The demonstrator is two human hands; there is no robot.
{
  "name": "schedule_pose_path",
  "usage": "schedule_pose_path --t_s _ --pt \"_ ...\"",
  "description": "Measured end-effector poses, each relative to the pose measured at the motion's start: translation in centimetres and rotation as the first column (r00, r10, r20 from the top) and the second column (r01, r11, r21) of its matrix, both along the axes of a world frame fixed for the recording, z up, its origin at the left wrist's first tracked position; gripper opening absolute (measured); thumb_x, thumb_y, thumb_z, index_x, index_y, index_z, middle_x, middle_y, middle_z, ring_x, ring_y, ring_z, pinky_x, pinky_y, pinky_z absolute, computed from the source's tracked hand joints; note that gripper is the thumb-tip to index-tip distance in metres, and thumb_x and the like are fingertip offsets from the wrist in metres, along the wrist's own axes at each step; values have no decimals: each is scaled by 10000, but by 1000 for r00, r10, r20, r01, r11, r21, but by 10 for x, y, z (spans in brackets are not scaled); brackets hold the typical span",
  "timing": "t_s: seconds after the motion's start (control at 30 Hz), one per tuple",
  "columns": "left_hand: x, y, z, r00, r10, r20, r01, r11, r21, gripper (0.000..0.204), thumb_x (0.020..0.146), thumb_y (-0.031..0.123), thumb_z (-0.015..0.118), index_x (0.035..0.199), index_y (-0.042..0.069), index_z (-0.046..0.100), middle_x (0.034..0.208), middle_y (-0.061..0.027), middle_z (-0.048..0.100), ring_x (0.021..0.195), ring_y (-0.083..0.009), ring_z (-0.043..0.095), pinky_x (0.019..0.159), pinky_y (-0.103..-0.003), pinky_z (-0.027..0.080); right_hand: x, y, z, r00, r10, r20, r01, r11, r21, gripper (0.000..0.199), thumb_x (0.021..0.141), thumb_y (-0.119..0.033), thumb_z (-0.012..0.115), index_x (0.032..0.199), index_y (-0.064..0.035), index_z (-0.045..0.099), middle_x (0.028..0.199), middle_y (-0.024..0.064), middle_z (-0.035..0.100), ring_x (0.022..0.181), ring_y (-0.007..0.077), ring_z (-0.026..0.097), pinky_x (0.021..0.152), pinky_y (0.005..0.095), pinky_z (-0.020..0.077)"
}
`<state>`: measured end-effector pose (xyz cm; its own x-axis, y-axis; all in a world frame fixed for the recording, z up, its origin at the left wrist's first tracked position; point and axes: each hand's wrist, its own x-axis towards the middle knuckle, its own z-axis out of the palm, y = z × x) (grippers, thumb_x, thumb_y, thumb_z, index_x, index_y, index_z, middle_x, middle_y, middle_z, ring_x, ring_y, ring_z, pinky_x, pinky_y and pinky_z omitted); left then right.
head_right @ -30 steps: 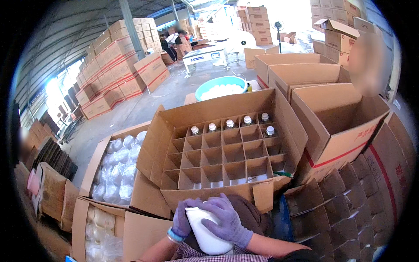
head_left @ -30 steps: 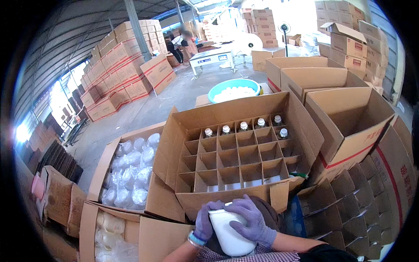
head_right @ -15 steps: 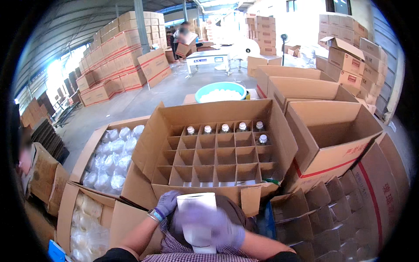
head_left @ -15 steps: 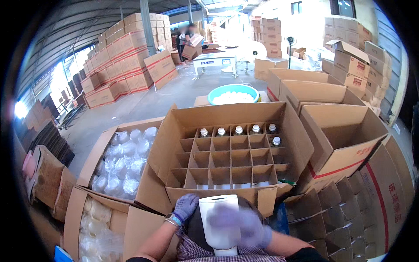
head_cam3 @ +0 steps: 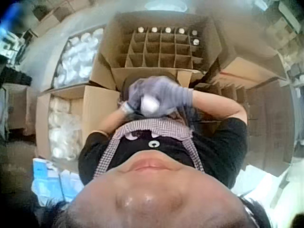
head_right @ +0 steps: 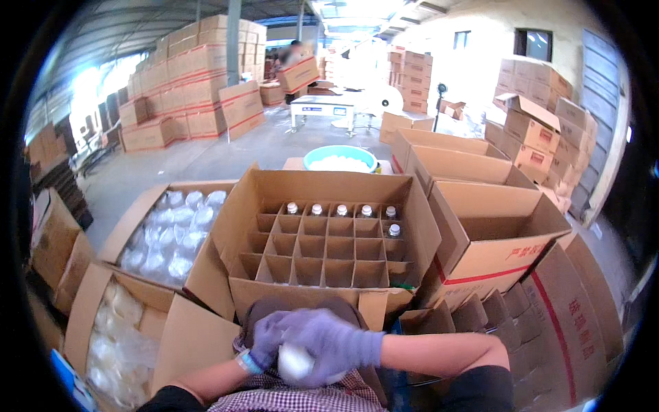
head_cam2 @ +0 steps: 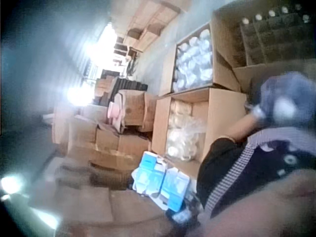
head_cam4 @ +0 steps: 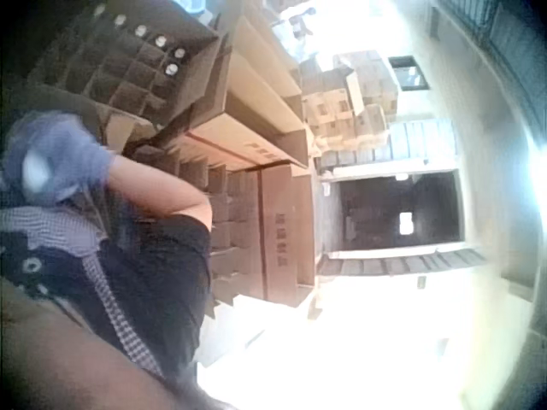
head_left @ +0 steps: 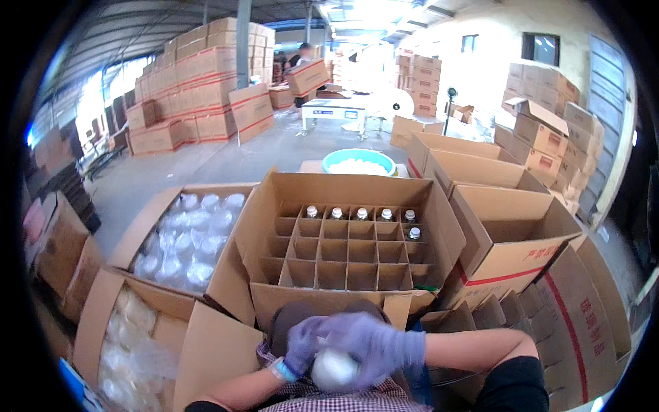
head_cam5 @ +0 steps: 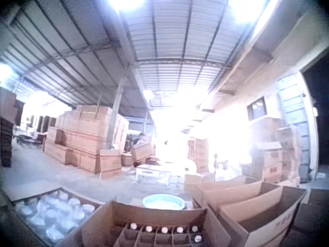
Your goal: The person assembles white ceramic pitchers by screwing on lids and attaching handles. They then wrap each pitcher in a clear plastic bag and place it into a cardboard box with dividers. The process is repeated for multiple units in a warehouse setting.
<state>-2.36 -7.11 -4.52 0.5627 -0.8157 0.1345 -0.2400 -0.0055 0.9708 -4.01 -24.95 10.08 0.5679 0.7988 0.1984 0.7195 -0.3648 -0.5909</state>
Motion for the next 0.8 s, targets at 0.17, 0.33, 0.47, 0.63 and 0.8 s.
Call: schedule_pose_path --t_s 0.17,0.33,0.47,0.63,0.8 --pt "-41 27 24 966 245 78 -243 969 -34 1006 820 376 825 1589 70 252 1475 -215 508 1338 -285 513 1109 -404 408 21 -46 -85 812 -549 -199 553 832 -36 677 833 -366 736 1399 -63 521 1382 218 515 1278 410 503 1108 464 387" --pt "37 78 43 958 -193 -211 181 981 -75 876 750 245 855 1500 34 453 1323 -105 648 1198 -162 581 1062 -353 451 -13 23 36 918 249 310 -163 947 -277 856 707 -491 803 1385 -53 519 1446 231 463 1305 393 490 1121 489 363" --pt "-1 25 -17 956 181 230 -167 983 -80 884 803 229 794 1557 72 362 1432 -137 554 1259 -212 557 1106 -354 413 0 -13 -62 797 -435 -419 526 841 126 454 872 -297 696 1218 -26 582 1177 145 645 1022 314 664 909 439 532" --pt "-34 24 18 958 288 -6 -287 952 -110 1020 777 253 849 1604 99 271 1464 -182 523 1292 -271 549 1114 -387 423 26 -23 -57 767 -469 -438 574 807 140 641 899 -382 691 1411 -41 509 1420 167 490 1304 299 486 1125 384 364" --pt "13 74 51 927 21 -375 -52 996 -71 718 757 169 833 1401 5 562 1295 -129 665 1197 -211 625 1048 -365 483 3 13 11 989 72 128 -46 979 -197 881 751 -547 740 1450 -81 477 1470 175 445 1382 401 392 1181 556 213"
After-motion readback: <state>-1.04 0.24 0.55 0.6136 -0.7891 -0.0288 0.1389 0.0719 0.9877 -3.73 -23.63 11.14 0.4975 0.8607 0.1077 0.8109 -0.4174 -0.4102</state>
